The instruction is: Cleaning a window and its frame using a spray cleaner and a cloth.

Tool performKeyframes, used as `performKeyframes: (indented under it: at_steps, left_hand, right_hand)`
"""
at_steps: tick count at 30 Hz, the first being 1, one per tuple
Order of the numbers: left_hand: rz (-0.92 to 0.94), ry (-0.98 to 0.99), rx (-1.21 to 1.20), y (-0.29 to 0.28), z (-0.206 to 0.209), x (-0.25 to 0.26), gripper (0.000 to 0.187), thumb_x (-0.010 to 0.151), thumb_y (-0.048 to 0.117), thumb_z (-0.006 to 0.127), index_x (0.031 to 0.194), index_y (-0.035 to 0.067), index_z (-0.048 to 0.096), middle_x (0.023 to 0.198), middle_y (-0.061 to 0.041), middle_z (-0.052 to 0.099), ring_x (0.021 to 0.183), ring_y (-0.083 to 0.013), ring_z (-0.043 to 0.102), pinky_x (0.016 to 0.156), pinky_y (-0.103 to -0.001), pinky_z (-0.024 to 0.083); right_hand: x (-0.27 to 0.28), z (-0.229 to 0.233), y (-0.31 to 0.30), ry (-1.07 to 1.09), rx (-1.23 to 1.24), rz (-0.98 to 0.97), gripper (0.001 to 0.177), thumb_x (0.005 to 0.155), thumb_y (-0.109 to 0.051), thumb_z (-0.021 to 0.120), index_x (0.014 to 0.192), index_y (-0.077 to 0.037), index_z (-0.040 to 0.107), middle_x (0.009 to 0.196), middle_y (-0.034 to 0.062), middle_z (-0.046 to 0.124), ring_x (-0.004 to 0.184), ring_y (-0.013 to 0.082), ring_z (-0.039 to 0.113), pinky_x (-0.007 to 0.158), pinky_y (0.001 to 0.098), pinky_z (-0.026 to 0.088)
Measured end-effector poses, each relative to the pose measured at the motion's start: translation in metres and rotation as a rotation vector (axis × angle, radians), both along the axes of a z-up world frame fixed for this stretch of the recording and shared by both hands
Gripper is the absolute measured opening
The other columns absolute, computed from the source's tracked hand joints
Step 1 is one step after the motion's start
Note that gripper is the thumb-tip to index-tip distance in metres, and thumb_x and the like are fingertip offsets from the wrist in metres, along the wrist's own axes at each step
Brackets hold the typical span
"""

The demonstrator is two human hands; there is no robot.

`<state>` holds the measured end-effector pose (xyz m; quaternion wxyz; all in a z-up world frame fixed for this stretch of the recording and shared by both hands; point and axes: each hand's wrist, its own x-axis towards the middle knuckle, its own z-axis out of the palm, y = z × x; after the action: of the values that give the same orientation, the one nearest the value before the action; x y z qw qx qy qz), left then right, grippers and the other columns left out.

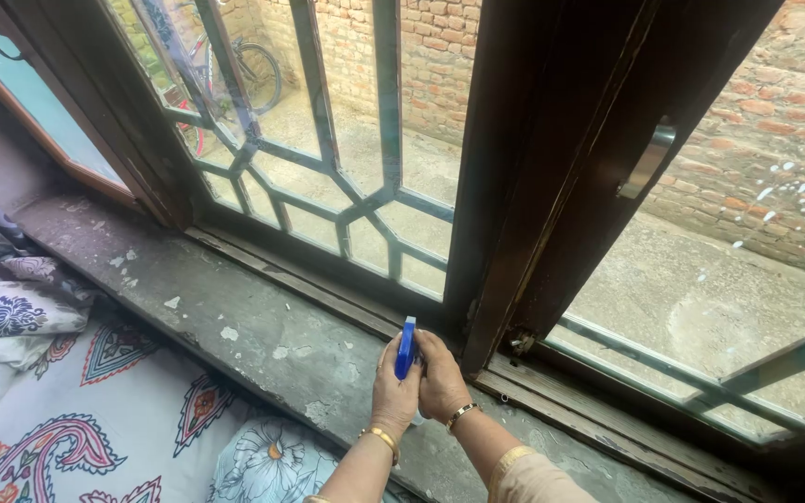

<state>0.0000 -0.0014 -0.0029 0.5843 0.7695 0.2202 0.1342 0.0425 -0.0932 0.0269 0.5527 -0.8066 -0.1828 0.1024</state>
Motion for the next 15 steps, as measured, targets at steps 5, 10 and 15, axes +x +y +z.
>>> performKeyframes:
  at_steps: [5, 10, 15]
  left_hand:
    - [0.004, -0.041, 0.066, -0.001, 0.003, -0.001, 0.064, 0.090, 0.023, 0.069, 0.148, 0.013, 0.044, 0.145, -0.014, 0.052, 0.133, -0.0292, 0.055, 0.110, -0.040, 0.046]
    - [0.024, -0.035, 0.138, -0.009, 0.019, 0.002, 0.070, 0.084, 0.019, 0.071, 0.148, 0.010, 0.044, 0.144, -0.018, 0.055, 0.131, -0.0320, 0.058, 0.110, -0.040, 0.047]
    - [0.081, 0.000, 0.236, -0.013, 0.021, 0.000, 0.074, 0.083, 0.014, 0.069, 0.151, 0.009, 0.038, 0.151, -0.019, 0.046, 0.137, -0.0354, 0.050, 0.112, -0.042, 0.045]
  right_hand:
    - [-0.002, 0.003, -0.006, -0.234, -0.199, -0.014, 0.061, 0.084, 0.001, 0.064, 0.142, -0.009, 0.048, 0.143, 0.0140, 0.053, 0.128, 0.0304, 0.055, 0.109, 0.0369, 0.044]
    - [-0.009, 0.018, -0.011, -0.209, -0.308, -0.077, 0.063, 0.083, -0.001, 0.065, 0.143, -0.012, 0.049, 0.149, 0.0141, 0.048, 0.132, 0.0340, 0.051, 0.110, 0.0399, 0.044]
    - [-0.014, 0.033, -0.015, -0.273, -0.593, -0.118, 0.058, 0.085, -0.012, 0.069, 0.140, -0.019, 0.053, 0.152, 0.0144, 0.042, 0.135, 0.0356, 0.046, 0.107, 0.0444, 0.045]
